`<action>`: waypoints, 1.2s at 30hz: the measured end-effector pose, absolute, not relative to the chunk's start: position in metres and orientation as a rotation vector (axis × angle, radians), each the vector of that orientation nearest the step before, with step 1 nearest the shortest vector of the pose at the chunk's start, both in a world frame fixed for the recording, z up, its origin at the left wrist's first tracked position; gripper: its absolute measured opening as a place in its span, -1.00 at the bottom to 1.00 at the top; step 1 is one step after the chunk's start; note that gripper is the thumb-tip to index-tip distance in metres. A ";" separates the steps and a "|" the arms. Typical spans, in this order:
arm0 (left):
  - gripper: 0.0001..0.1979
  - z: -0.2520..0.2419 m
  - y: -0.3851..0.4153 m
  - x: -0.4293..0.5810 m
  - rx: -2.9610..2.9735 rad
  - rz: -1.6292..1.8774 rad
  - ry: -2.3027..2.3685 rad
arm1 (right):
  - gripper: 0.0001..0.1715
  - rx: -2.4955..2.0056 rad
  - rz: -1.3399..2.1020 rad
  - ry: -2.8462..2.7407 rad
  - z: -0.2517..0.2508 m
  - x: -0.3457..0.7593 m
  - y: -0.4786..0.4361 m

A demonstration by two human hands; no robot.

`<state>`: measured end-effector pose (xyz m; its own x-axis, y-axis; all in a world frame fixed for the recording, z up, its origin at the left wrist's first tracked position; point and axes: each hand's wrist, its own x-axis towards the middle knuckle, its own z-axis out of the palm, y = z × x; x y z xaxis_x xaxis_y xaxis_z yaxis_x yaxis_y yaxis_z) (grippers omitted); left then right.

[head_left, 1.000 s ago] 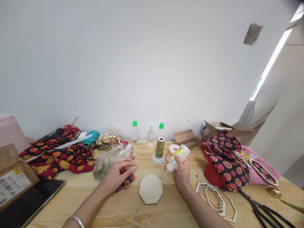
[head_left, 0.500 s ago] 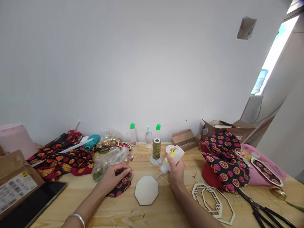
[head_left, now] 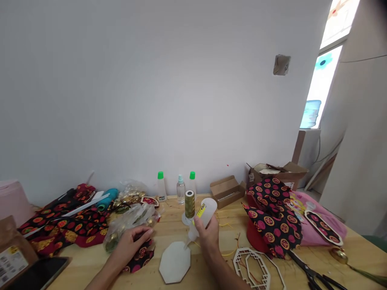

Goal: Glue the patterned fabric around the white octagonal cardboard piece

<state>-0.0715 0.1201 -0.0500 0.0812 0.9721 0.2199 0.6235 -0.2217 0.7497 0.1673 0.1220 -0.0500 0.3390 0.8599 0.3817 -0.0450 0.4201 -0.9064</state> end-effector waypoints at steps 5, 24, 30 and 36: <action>-0.59 -0.048 0.120 -0.069 1.894 0.993 1.589 | -0.74 -0.947 0.669 -1.140 -0.052 0.165 0.122; -0.49 -0.056 0.129 -0.080 1.906 1.031 1.694 | -0.67 -0.843 0.657 -1.193 -0.058 0.161 0.121; -0.47 -0.053 0.122 -0.072 1.919 1.080 1.711 | -0.62 -0.839 0.727 -1.108 -0.057 0.170 0.114; -0.62 -0.056 0.113 -0.067 1.952 1.021 1.826 | -0.58 -0.864 0.783 -1.034 -0.061 0.175 0.120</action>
<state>-0.0667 0.1126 -0.0557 -0.0484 0.9524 0.3010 0.7551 -0.1624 0.6352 0.1751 0.1202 -0.0608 0.3161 0.8654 0.3887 -0.1391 0.4476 -0.8834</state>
